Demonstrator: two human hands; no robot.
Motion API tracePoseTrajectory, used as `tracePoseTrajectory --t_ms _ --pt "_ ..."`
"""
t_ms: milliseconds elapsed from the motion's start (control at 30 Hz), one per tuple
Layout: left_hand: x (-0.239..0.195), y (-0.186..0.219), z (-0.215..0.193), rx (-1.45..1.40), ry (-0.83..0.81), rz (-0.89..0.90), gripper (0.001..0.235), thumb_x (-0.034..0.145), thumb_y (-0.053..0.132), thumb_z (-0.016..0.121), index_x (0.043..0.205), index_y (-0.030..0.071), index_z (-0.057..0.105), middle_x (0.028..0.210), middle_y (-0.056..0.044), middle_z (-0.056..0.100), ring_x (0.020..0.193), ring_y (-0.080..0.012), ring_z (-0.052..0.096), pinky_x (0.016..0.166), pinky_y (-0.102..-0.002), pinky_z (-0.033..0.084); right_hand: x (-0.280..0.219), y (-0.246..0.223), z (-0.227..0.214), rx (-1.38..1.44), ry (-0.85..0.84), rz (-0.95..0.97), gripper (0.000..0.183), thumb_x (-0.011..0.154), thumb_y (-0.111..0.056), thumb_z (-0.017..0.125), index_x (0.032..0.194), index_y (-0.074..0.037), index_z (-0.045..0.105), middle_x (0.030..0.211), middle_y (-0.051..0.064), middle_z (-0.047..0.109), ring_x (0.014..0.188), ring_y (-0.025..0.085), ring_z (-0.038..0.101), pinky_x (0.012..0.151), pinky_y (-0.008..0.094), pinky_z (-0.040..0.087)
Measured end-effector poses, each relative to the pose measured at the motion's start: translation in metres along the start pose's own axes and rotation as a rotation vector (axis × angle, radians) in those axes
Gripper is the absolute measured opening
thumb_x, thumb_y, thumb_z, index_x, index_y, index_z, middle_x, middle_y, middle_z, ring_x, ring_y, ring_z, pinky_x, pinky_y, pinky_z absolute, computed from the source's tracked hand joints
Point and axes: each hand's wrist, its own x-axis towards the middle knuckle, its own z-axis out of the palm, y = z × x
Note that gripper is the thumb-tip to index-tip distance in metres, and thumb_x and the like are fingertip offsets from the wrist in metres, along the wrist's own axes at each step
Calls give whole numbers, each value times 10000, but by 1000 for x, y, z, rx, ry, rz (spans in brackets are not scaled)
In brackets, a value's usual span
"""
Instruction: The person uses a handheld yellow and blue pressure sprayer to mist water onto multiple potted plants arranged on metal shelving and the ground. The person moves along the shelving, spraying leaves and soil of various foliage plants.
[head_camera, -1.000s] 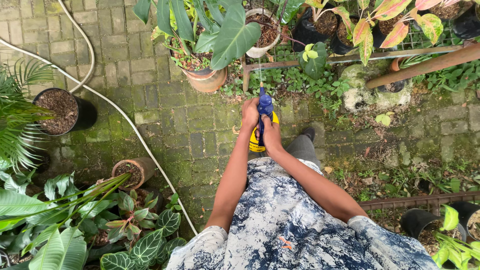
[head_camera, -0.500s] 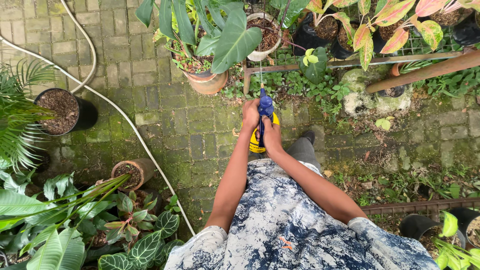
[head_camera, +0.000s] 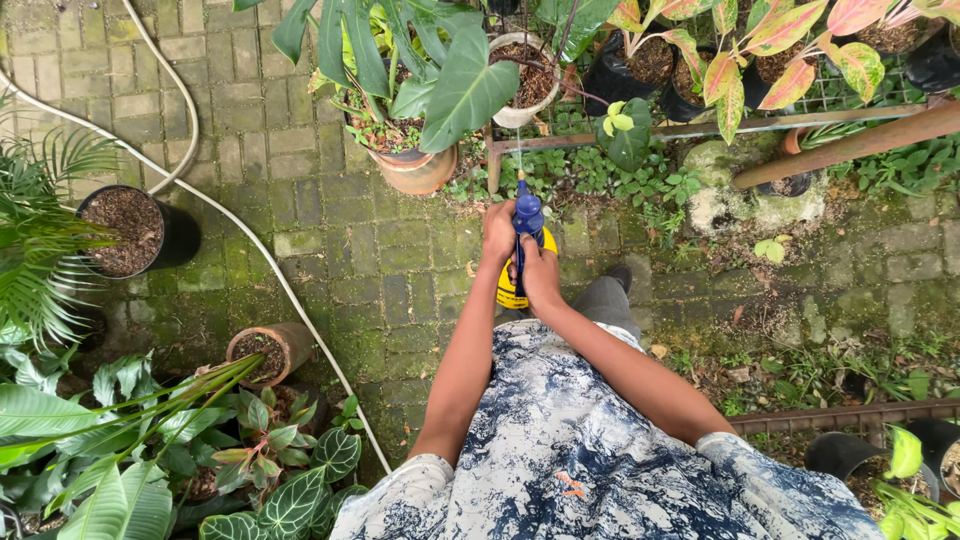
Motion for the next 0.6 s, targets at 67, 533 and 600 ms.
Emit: tracePoseTrajectory --t_ms 67,533,600 --pt "-1 2 1 36 24 59 399 931 308 522 929 -35 726 906 -253 686 861 -375 630 816 -453 457 1 0 0 13 2 8 453 1018 -402 521 735 -51 566 572 49 566 469 145 526 478 308 440" --pt "-3 17 4 16 76 25 426 915 324 550 890 -70 712 820 -252 662 806 -359 608 782 -457 448 6 -4 -3 -32 5 -17 472 1012 -406 527 719 -40 576 565 53 571 466 153 529 473 313 440" --pt "0 13 4 38 105 48 429 913 330 566 901 -71 717 882 -264 658 869 -377 604 820 -454 443 5 -4 -4 -4 -9 -11 460 1011 -403 530 723 -46 565 568 52 565 468 153 527 471 316 438"
